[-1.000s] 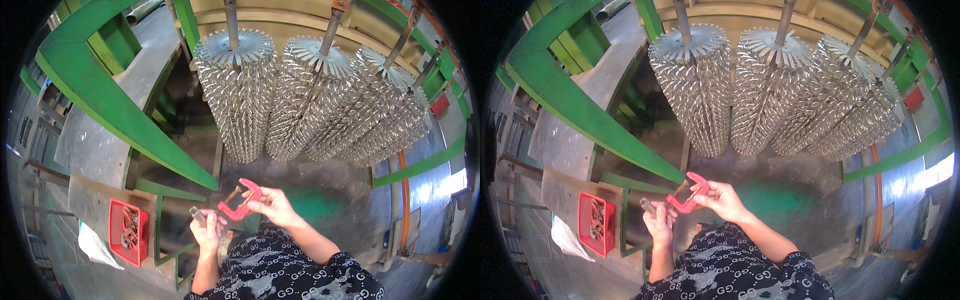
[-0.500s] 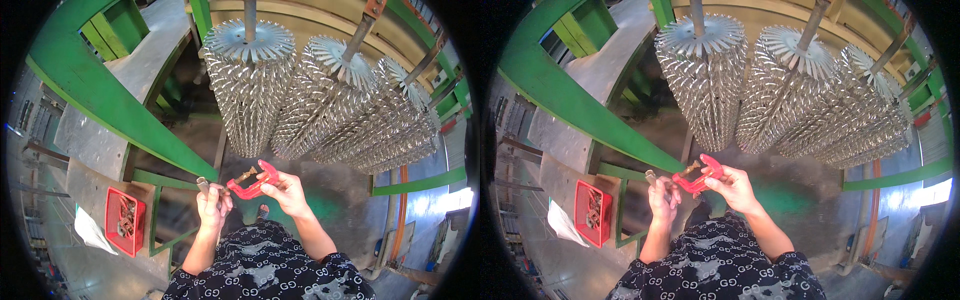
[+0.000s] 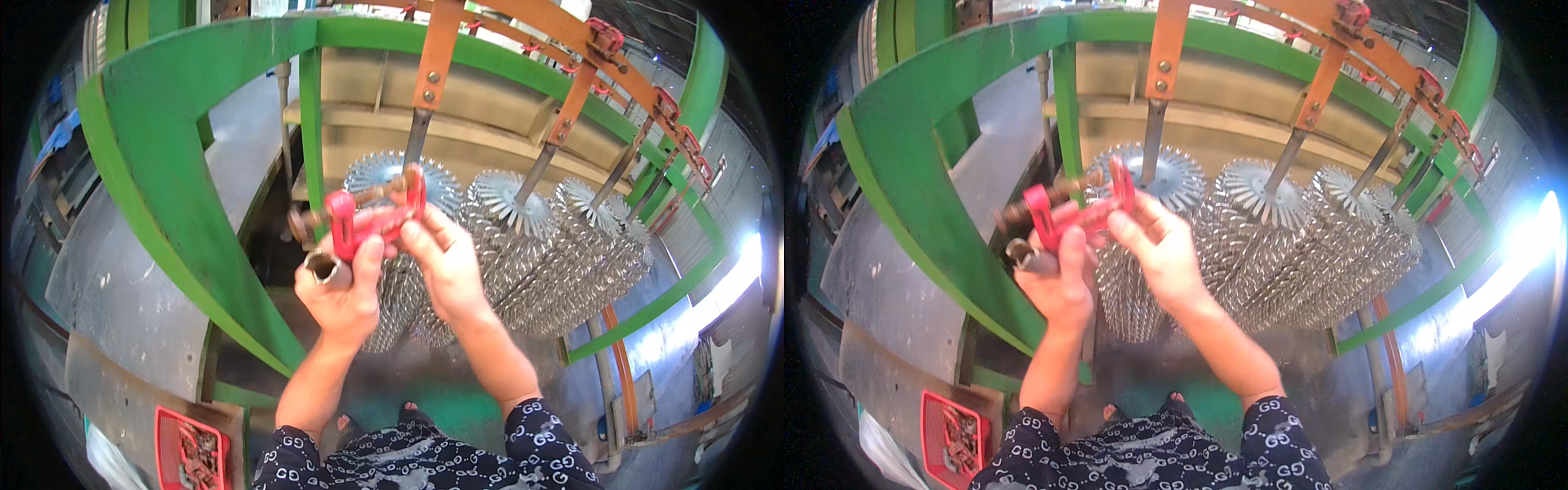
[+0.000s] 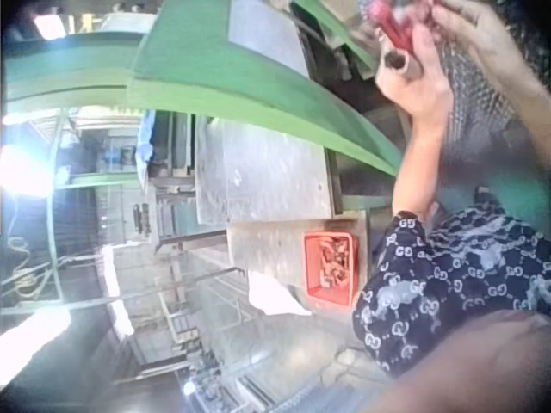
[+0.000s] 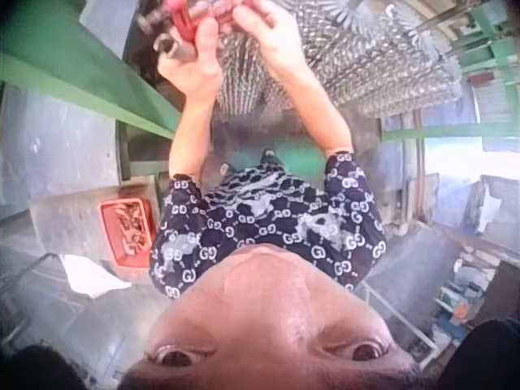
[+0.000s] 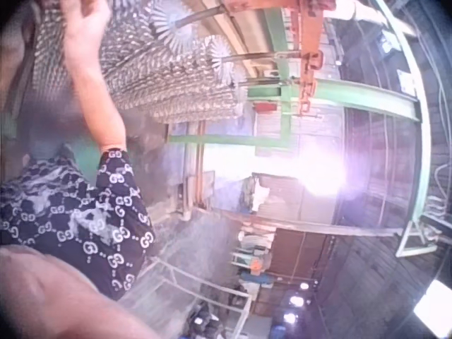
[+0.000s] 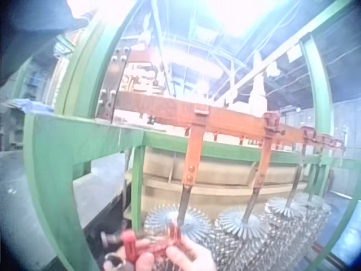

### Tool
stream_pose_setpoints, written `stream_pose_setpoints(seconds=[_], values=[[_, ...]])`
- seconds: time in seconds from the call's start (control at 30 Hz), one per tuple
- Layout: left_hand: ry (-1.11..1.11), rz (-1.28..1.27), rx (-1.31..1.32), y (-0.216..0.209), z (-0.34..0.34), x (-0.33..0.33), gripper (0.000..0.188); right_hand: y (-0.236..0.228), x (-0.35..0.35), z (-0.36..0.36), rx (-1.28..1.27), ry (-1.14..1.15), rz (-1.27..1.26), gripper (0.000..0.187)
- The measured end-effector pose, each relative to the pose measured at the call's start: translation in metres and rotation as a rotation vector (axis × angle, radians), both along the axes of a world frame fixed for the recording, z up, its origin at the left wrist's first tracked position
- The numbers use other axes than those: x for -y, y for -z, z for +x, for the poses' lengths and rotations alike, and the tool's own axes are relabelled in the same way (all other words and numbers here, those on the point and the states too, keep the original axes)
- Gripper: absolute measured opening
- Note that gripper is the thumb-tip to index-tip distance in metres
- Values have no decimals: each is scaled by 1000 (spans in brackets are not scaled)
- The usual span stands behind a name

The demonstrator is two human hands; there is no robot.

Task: The person hangs metal wire brushes onto a green metal rack using red clamps. They pick up the brushes from the floor, position them on the rack, and secure them in place with the clamps.

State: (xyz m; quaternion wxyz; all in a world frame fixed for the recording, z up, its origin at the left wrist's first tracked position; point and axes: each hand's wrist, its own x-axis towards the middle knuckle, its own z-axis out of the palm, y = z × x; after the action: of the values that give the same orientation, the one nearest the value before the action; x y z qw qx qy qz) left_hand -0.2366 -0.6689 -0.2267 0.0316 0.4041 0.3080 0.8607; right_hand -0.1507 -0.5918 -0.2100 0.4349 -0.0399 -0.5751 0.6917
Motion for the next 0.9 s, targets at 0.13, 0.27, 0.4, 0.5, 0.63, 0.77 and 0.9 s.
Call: stream_pose_setpoints(seconds=[0.13, 0.27, 0.4, 0.5, 0.63, 0.77, 0.9], values=[[-522, 126, -481, -80, -38, -51, 16, -58, -45, 11, 27, 288, 412, 38], [-885, 28, -678, -136, -69, -100, 24, -98, -88, 13, -6, 493, 689, 25], [-1078, -126, -786, -158, -88, -138, 23, -132, -118, 25, 42, 734, 1039, 25], [-1144, -170, -822, -163, -93, -154, 25, -148, -142, 21, 51, 801, 1140, 24], [-1155, -53, -837, -167, -96, -161, 28, -169, -170, 4, 74, 900, 1242, 20], [-1162, -45, -853, -165, -97, -164, 33, -179, -190, -24, -61, 1095, 1395, 19], [-1116, 9, -868, -167, -97, -165, 41, -196, -193, -46, -225, 1272, 1564, 24]])
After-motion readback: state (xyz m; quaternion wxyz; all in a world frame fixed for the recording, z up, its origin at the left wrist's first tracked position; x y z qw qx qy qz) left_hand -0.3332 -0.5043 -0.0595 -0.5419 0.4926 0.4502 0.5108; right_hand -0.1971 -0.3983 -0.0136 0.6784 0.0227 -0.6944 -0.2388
